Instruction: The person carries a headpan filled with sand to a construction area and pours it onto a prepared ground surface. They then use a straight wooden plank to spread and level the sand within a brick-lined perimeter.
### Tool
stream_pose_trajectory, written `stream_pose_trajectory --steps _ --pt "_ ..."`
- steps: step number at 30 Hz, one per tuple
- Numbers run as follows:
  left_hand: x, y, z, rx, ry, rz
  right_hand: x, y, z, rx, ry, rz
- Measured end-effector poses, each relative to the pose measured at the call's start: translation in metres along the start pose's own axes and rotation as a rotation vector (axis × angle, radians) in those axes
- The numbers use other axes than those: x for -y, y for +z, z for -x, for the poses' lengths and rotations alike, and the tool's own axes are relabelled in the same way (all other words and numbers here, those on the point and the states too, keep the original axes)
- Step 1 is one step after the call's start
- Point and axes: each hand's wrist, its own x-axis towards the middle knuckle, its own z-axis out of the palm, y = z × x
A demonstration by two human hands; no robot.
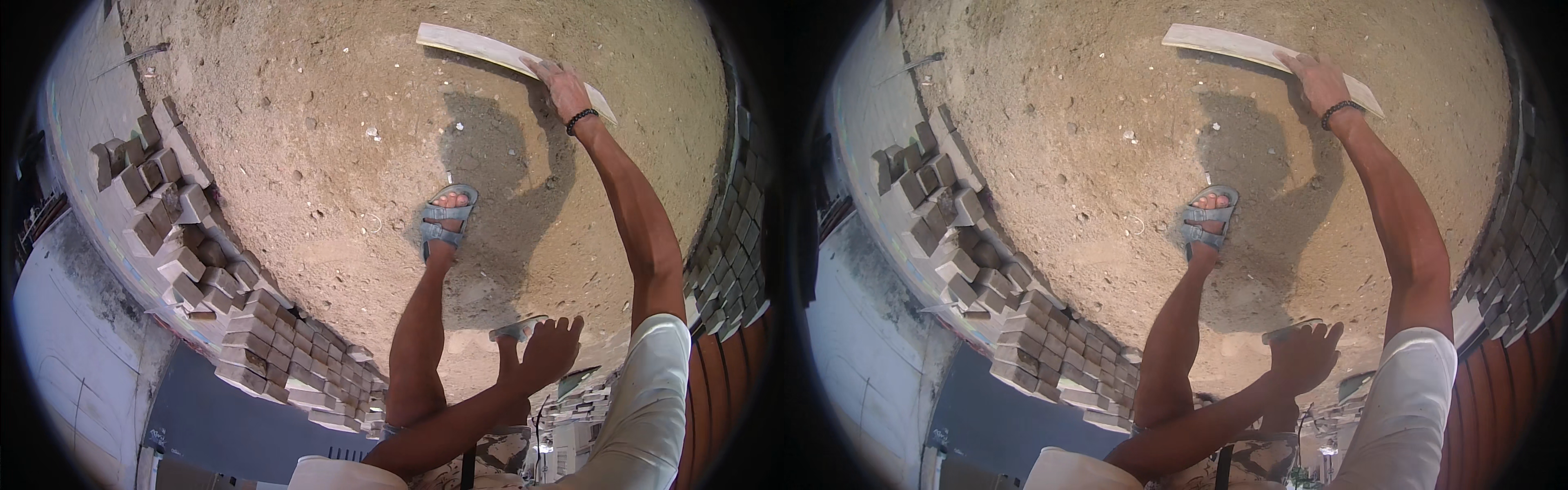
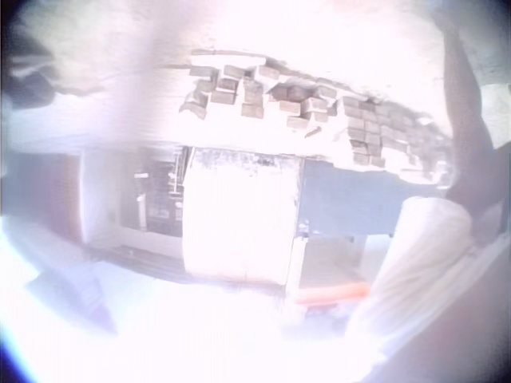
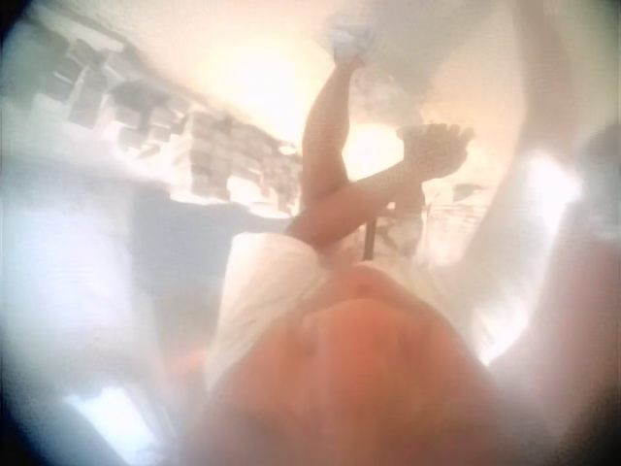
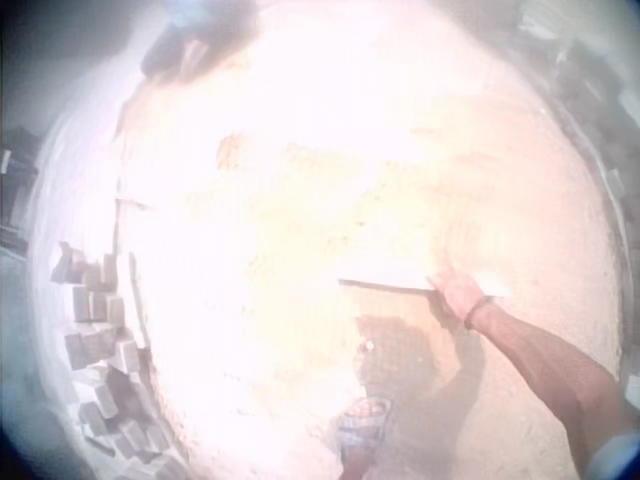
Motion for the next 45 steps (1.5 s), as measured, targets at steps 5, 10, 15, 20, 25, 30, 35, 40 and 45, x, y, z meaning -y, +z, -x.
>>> stream_pose_trajectory --steps 5,10,15,20,25,30,35,40,45 --pt "0.019 0.051 0.005 0.047 -0.046 -0.059 0.021 0.037 0.177 0.239 -0.073 -0.018" --pt "0.027 0.076 0.013 0.088 -0.008 -0.144 0.017 0.081 0.331 0.393 0.06 -0.161" --pt "0.034 0.096 0.015 0.158 0.0 -0.223 0.01 0.111 0.462 0.653 0.059 -0.276" --pt "0.031 0.121 0.015 0.273 -0.022 -0.22 0.021 0.07 0.487 0.043 0.646 -0.665" --pt "0.048 0.157 0.015 0.436 -0.129 -0.348 0.107 0.092 0.398 -0.204 0.993 -1.141" --pt "0.059 0.175 0.004 0.436 -0.169 -0.439 0.14 0.163 0.418 -0.05 1.284 -1.098" --pt "0.077 0.196 0.017 0.48 -0.19 -0.501 0.103 0.207 0.58 -0.174 1.588 -0.903" --pt "0.082 0.209 0.014 0.531 -0.243 -0.557 0.072 0.236 0.736 -0.107 1.915 -0.668" --pt "0.091 0.222 0.013 0.483 -0.307 -0.517 0.056 0.226 0.761 -0.44 1.862 -0.632"
